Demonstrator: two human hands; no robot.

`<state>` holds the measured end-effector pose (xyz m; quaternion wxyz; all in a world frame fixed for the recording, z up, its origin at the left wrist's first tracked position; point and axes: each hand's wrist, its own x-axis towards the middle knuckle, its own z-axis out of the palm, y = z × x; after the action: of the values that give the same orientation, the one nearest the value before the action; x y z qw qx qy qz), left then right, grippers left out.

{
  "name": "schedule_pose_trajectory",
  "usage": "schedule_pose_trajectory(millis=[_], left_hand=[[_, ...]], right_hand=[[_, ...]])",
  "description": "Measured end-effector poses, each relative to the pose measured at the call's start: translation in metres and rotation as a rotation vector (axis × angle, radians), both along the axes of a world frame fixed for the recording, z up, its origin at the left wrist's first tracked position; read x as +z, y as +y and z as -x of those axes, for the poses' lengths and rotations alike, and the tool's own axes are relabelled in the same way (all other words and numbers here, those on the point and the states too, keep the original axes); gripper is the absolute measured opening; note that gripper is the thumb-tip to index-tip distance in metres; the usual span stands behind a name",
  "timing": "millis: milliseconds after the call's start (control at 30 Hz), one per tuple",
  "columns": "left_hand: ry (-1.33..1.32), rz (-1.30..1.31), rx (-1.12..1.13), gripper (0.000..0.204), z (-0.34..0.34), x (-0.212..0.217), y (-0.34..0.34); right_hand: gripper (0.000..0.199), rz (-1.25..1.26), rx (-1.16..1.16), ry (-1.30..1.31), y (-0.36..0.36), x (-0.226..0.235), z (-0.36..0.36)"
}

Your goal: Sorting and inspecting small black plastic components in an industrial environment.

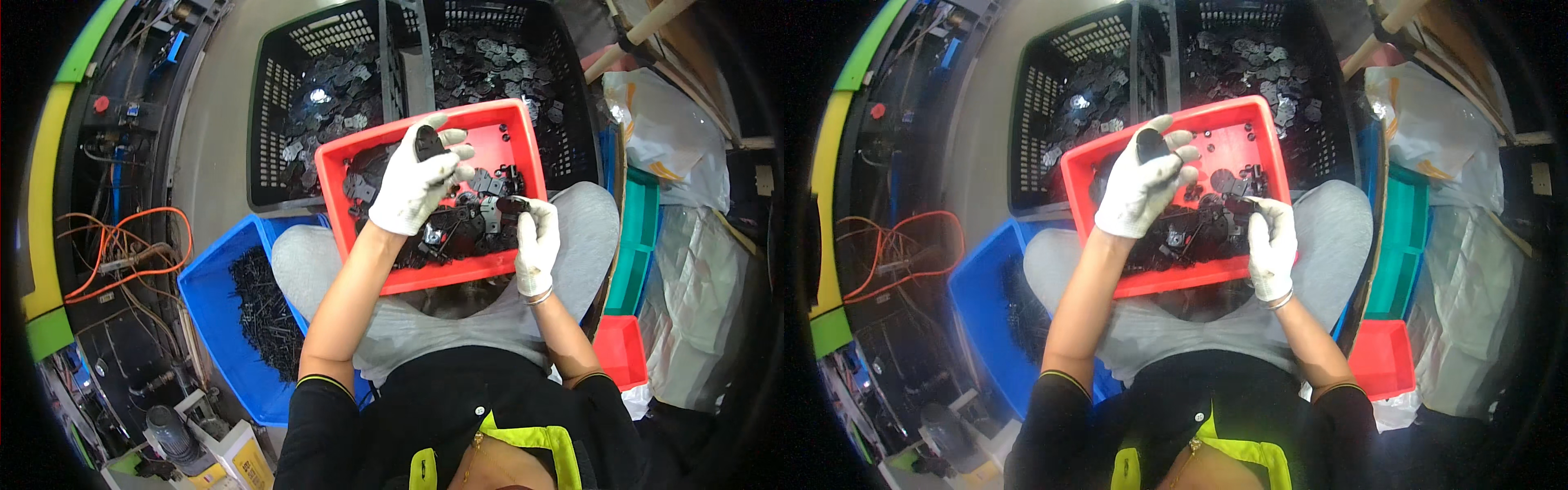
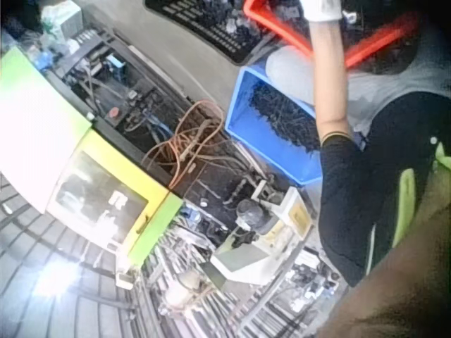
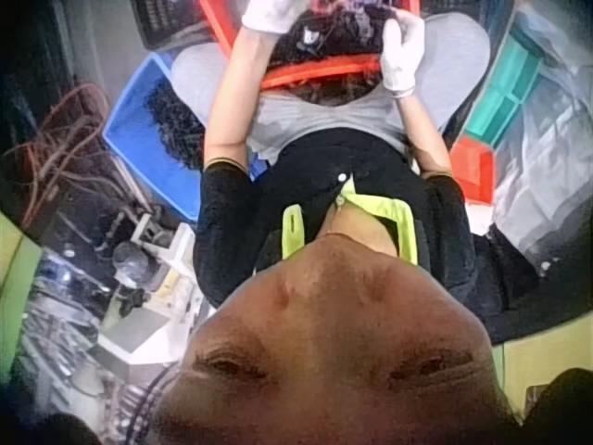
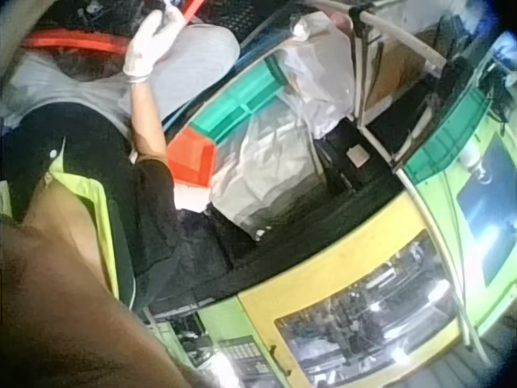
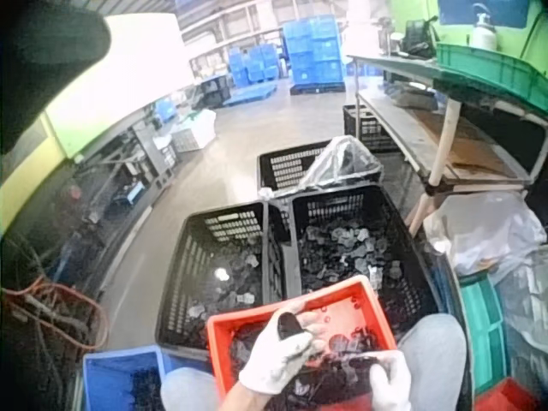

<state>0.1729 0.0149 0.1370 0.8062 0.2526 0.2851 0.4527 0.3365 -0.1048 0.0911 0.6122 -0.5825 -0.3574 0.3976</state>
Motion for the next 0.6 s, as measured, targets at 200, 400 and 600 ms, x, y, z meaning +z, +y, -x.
schedule_pose_trajectory(millis=[200, 400, 600], left_hand=[[0.304, -0.097, 0.011, 0.065, 0.018, 0.015, -0.035], [0.480, -0.147, 0.013, 0.066, 0.023, 0.018, -0.052], [0.455, -0.244, 0.136, 0.071, 0.029, 0.005, -0.053]], right_hand=[[0.018, 0.085, 0.025, -0.093, -0.010, -0.010, 0.004], [0.018, 0.181, 0.059, 0.018, -0.016, -0.019, 0.010], [0.018, 0.174, 0.078, -0.051, -0.016, -0.017, 0.019]])
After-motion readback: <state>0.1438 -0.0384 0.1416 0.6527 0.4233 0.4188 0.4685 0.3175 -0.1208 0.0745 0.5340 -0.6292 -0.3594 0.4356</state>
